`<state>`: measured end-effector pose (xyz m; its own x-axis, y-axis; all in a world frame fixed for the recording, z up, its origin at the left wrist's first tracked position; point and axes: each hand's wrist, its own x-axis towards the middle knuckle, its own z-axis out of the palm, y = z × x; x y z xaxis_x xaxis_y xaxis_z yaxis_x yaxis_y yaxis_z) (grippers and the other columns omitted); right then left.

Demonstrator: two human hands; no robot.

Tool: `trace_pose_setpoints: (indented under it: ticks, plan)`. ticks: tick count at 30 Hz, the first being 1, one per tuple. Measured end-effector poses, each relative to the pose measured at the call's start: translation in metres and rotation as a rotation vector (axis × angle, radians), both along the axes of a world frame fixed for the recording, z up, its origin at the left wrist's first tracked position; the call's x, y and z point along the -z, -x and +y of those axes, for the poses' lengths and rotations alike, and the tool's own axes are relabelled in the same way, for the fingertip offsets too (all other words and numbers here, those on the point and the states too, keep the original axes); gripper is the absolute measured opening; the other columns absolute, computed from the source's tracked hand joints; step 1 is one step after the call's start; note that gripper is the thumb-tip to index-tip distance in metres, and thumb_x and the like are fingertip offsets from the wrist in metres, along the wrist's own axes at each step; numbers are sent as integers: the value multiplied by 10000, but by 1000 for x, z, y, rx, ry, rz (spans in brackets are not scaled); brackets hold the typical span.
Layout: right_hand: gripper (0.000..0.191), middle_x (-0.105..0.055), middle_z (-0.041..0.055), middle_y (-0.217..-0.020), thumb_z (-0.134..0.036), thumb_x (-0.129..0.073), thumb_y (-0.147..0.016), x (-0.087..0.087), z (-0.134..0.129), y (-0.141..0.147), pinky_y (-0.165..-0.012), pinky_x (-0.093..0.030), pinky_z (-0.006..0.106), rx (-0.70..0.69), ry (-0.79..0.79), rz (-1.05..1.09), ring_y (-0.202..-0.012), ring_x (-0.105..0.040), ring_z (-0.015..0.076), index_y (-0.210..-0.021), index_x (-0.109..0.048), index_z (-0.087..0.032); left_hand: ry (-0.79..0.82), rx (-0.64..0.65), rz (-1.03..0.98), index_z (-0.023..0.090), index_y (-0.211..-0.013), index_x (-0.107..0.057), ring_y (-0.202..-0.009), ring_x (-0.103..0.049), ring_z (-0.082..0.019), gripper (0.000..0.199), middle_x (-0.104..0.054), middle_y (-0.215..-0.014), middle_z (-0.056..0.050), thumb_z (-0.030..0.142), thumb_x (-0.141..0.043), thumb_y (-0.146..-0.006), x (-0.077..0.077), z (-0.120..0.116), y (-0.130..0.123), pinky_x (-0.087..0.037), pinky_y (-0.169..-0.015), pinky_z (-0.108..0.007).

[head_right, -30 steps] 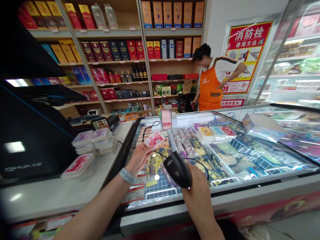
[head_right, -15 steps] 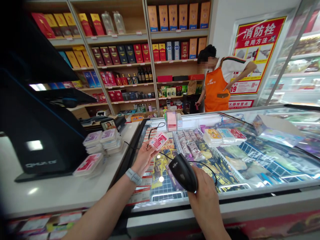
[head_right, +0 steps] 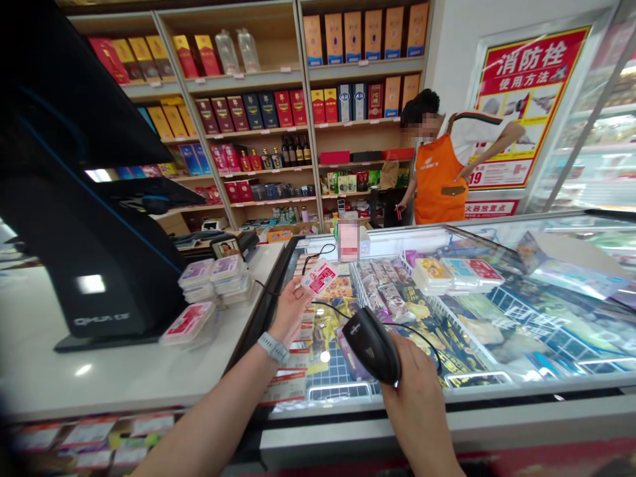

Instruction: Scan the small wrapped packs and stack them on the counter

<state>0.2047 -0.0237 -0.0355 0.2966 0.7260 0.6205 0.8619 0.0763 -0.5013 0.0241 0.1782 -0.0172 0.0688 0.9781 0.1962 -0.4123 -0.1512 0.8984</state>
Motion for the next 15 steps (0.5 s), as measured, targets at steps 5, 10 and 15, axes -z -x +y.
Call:
trace_pose_setpoints:
  ticks: [5,10,15]
  plan:
    - [409,-611,87,-1155,-225,-493,-784,-1,0,-1,-927,-458,461,2,-8,-8,-1085,-572,284,-1192,-484,-233,-41,-27,20,152,-1033,-565,-794,-651,-142,436,-704,-884,-59,161,-727,-629,1,2,1,-478,-775,-271]
    - [409,-617,87,-1134,-189,-497,-772,-5,0,2,-911,-467,450,-3,-9,-4,-1071,-575,280,-1179,-488,-230,-42,-35,44,155,-1047,-574,-814,-650,-152,428,-702,-904,-67,180,-722,-647,2,2,3,-486,-772,-284]
    - [410,-620,90,-1111,-169,-509,-764,-9,5,1,-910,-461,453,-9,-10,-12,-1045,-574,279,-1171,-501,-225,-61,-27,30,152,-1023,-584,-835,-654,-149,403,-705,-930,-69,168,-723,-644,0,2,4,-487,-815,-296]
